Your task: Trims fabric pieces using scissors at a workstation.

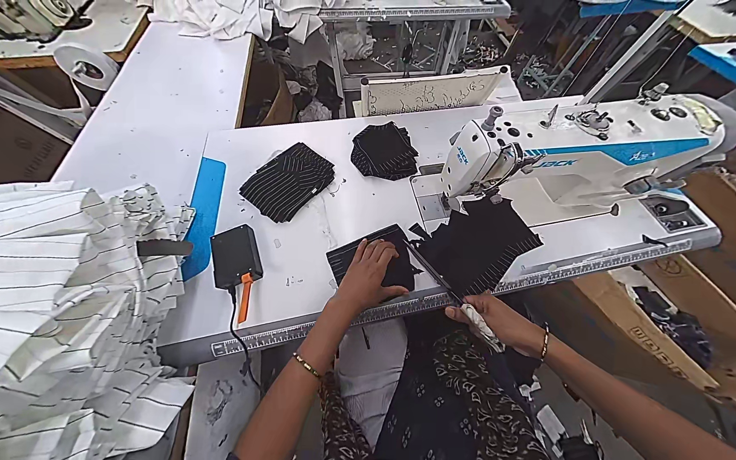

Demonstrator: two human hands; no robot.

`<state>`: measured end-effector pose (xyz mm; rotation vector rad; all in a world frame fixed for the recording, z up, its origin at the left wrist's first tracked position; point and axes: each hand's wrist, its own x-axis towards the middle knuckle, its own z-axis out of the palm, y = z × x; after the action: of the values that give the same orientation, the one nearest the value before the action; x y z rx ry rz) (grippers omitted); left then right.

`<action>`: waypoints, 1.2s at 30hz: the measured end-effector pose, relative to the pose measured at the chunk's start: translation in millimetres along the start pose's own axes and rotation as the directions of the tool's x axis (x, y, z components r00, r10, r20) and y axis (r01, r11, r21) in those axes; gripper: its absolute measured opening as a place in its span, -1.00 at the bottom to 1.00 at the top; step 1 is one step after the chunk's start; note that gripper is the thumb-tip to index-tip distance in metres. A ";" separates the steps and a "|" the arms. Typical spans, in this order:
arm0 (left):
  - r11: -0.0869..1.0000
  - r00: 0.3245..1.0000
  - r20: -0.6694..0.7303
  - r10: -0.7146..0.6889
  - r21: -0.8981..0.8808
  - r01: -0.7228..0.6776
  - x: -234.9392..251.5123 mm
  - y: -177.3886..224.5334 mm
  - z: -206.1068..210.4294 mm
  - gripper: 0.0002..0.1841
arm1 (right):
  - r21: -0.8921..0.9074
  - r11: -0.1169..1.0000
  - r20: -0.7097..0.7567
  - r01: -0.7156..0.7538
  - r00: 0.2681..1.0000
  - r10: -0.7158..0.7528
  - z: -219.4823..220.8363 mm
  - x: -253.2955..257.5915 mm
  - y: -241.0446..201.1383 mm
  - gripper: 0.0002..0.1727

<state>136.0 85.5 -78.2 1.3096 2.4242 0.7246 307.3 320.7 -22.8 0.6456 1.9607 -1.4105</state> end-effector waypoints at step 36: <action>0.975 0.981 -0.039 -0.190 0.107 0.193 -0.3 9.2 18.1 0.11 | -0.129 0.991 -0.108 0.042 0.993 -0.056 8.0 26.0 -5.9 -0.53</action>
<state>151.0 94.8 -88.2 1.0896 2.6011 0.5681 287.1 312.0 -39.9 0.6334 2.1474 -1.2907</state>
